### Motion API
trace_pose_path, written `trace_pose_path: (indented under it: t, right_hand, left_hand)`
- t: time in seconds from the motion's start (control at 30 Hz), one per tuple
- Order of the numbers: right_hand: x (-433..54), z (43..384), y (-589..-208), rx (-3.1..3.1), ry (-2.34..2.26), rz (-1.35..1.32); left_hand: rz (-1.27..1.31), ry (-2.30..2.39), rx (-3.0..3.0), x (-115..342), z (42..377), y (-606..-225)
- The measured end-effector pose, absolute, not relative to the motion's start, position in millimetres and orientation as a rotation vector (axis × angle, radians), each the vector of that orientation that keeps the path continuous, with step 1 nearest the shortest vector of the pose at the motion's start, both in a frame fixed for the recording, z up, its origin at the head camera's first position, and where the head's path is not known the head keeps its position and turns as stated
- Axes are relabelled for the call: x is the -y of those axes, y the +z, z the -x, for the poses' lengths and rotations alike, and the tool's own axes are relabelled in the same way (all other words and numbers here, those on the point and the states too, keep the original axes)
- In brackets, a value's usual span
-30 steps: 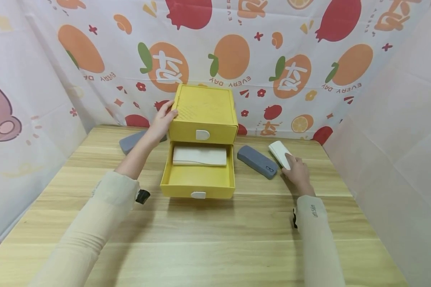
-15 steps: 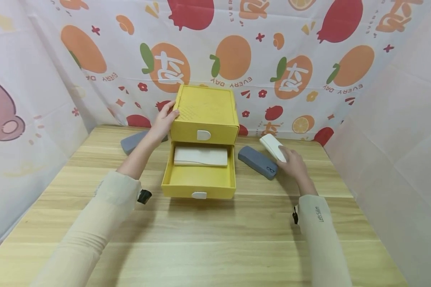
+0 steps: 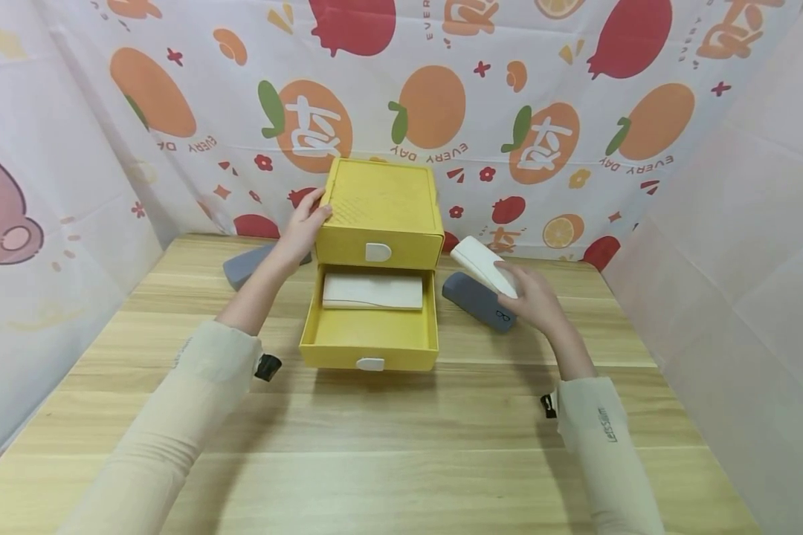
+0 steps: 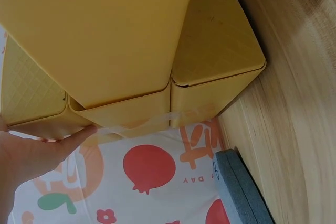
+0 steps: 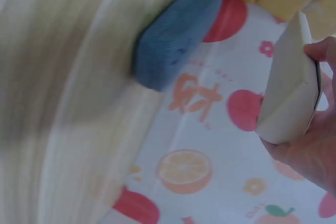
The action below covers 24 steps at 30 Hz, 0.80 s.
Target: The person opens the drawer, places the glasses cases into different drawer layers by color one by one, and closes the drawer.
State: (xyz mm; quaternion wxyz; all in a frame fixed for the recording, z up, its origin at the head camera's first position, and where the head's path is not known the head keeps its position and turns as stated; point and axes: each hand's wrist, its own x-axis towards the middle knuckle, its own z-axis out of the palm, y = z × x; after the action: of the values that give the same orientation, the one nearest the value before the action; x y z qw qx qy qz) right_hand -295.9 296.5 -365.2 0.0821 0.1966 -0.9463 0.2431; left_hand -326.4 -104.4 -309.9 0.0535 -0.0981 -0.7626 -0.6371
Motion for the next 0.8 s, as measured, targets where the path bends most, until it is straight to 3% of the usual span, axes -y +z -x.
trace_pose_path:
  t: [0.8]
  right_hand:
    - [-286.7,242.7,-326.8,2.84,0.936,-0.936]
  left_hand:
    - [0.32,-1.969,2.298,104.6,328.0,-311.1]
